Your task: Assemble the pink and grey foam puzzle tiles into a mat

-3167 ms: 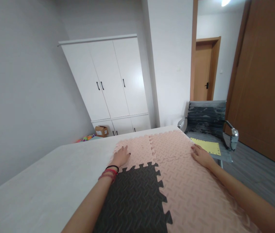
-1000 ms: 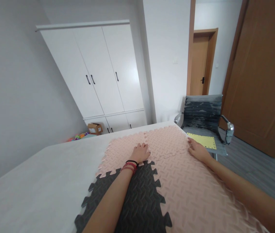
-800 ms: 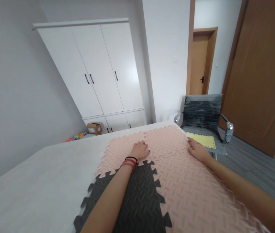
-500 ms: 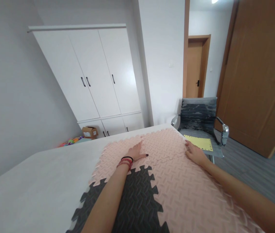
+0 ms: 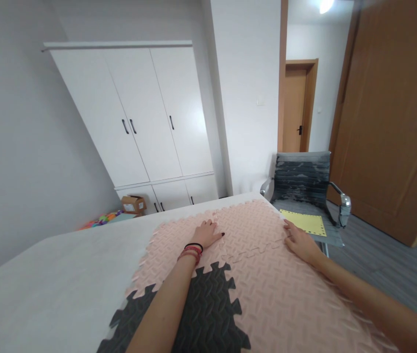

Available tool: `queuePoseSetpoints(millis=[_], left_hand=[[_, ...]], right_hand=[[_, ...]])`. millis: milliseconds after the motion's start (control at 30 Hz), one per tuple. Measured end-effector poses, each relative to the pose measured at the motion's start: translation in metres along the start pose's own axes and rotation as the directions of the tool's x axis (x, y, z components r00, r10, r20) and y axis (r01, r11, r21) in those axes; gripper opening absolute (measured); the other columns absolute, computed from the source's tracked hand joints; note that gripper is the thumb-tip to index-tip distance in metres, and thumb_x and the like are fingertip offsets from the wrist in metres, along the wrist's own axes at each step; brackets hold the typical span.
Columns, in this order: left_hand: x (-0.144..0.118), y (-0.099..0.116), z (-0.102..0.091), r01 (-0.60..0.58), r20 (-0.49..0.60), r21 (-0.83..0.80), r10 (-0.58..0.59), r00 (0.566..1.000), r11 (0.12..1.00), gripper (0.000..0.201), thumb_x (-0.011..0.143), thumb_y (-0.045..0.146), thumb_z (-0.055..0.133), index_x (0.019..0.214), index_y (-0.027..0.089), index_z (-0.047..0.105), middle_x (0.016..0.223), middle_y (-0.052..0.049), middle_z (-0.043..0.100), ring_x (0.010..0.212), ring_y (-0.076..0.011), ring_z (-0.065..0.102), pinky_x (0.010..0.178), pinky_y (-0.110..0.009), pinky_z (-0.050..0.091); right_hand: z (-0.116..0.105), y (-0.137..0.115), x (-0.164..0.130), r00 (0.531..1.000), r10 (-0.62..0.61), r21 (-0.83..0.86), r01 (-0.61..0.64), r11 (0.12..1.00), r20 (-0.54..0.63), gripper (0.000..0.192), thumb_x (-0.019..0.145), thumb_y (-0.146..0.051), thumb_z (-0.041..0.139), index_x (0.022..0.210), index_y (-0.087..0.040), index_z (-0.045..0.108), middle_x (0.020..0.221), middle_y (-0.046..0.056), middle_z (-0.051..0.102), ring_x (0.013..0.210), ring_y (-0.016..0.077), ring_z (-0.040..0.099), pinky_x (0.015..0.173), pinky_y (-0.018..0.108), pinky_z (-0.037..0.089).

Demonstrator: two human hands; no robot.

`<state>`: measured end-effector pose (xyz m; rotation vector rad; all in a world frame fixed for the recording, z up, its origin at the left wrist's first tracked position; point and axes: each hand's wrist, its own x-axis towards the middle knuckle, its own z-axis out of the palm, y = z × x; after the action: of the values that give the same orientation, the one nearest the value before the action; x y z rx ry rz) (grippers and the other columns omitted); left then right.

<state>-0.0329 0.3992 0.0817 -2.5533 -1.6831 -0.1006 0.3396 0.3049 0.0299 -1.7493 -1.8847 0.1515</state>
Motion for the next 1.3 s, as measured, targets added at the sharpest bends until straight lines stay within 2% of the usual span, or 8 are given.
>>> queuePoseSetpoints(millis=[167, 233, 367, 533, 733, 967, 1167, 1300], left_hand=[[0.022, 0.005, 0.009, 0.114, -0.077, 0.028, -0.111, 0.991, 0.993, 0.05, 0.086, 0.049, 0.051, 0.126, 0.019, 0.046, 0.129, -0.01, 0.049, 0.115, -0.0253, 0.049, 0.093, -0.049, 0.044], [0.032, 0.005, 0.012, 0.138, -0.084, 0.035, -0.134, 0.987, 0.99, 0.047, 0.086, 0.048, 0.051, 0.124, 0.019, 0.048, 0.128, -0.01, 0.05, 0.114, -0.0247, 0.05, 0.093, -0.049, 0.045], [0.049, -0.003, 0.013, 0.133, -0.069, 0.06, -0.129, 0.989, 0.989, 0.04, 0.086, 0.045, 0.053, 0.115, 0.017, 0.054, 0.122, -0.009, 0.054, 0.11, -0.0224, 0.053, 0.092, -0.047, 0.046], [0.062, -0.01, 0.013, 0.103, -0.096, 0.071, -0.096, 0.991, 0.992, 0.039, 0.086, 0.043, 0.054, 0.116, 0.018, 0.054, 0.125, -0.009, 0.053, 0.114, -0.0234, 0.051, 0.096, -0.049, 0.042], [0.072, -0.006, 0.032, 0.136, -0.106, -0.009, -0.136, 0.985, 0.991, 0.043, 0.087, 0.043, 0.053, 0.122, 0.018, 0.05, 0.128, -0.009, 0.051, 0.117, -0.0243, 0.05, 0.099, -0.051, 0.04], [0.095, -0.027, 0.038, 0.211, -0.02, -0.136, -0.216, 0.976, 0.968, 0.04, 0.087, 0.043, 0.052, 0.118, 0.017, 0.052, 0.116, -0.008, 0.057, 0.1, -0.0194, 0.058, 0.086, -0.043, 0.05], [0.071, -0.039, 0.034, 0.196, -0.098, -0.148, -0.212, 0.972, 0.969, 0.048, 0.087, 0.043, 0.052, 0.13, 0.021, 0.044, 0.136, -0.01, 0.045, 0.121, -0.0261, 0.046, 0.102, -0.054, 0.037], [0.03, -0.078, 0.018, 0.319, -0.145, -0.095, -0.33, 0.933, 0.943, 0.049, 0.087, 0.041, 0.053, 0.13, 0.021, 0.044, 0.139, -0.01, 0.041, 0.125, -0.027, 0.042, 0.104, -0.055, 0.033]], right_hand=[[0.001, 0.001, 0.002, 1.0, -0.007, 0.007, 0.007, 1.0, -0.015, 0.067, 0.077, -0.027, 0.044, 0.141, -0.016, 0.03, 0.126, 0.01, 0.057, 0.11, 0.0219, 0.056, 0.098, 0.035, 0.038], [0.001, 0.002, 0.003, 1.0, -0.004, 0.012, 0.004, 1.0, -0.017, 0.067, 0.076, -0.027, 0.045, 0.141, -0.016, 0.03, 0.126, 0.01, 0.057, 0.111, 0.0217, 0.055, 0.098, 0.035, 0.038], [0.002, 0.003, 0.003, 1.0, 0.008, 0.016, -0.007, 1.0, -0.01, 0.065, 0.077, -0.027, 0.043, 0.139, -0.015, 0.032, 0.126, 0.009, 0.057, 0.113, 0.0219, 0.053, 0.099, 0.035, 0.037], [0.004, 0.004, 0.005, 1.0, 0.01, 0.009, -0.01, 1.0, -0.013, 0.063, 0.076, -0.027, 0.043, 0.138, -0.015, 0.034, 0.126, 0.008, 0.058, 0.115, 0.0213, 0.051, 0.1, 0.035, 0.036], [0.003, 0.002, 0.005, 1.0, 0.011, 0.017, -0.011, 1.0, -0.015, 0.064, 0.076, -0.026, 0.043, 0.137, -0.014, 0.035, 0.126, 0.009, 0.057, 0.115, 0.021, 0.052, 0.101, 0.035, 0.036], [0.005, 0.002, 0.007, 0.998, 0.015, -0.017, -0.016, 1.0, -0.053, 0.065, 0.075, -0.025, 0.042, 0.138, -0.011, 0.034, 0.137, 0.013, 0.046, 0.122, 0.0211, 0.046, 0.104, 0.033, 0.033], [0.007, 0.003, 0.009, 0.997, 0.07, -0.112, -0.073, 0.991, -0.036, 0.064, 0.077, -0.028, 0.043, 0.138, -0.009, 0.036, 0.134, 0.016, 0.048, 0.125, 0.0256, 0.042, 0.106, 0.04, 0.029], [0.005, -0.002, 0.007, 0.994, 0.104, -0.13, -0.105, 0.986, -0.014, 0.062, 0.078, -0.029, 0.042, 0.138, -0.012, 0.036, 0.135, 0.015, 0.048, 0.124, 0.0269, 0.043, 0.105, 0.042, 0.028]])
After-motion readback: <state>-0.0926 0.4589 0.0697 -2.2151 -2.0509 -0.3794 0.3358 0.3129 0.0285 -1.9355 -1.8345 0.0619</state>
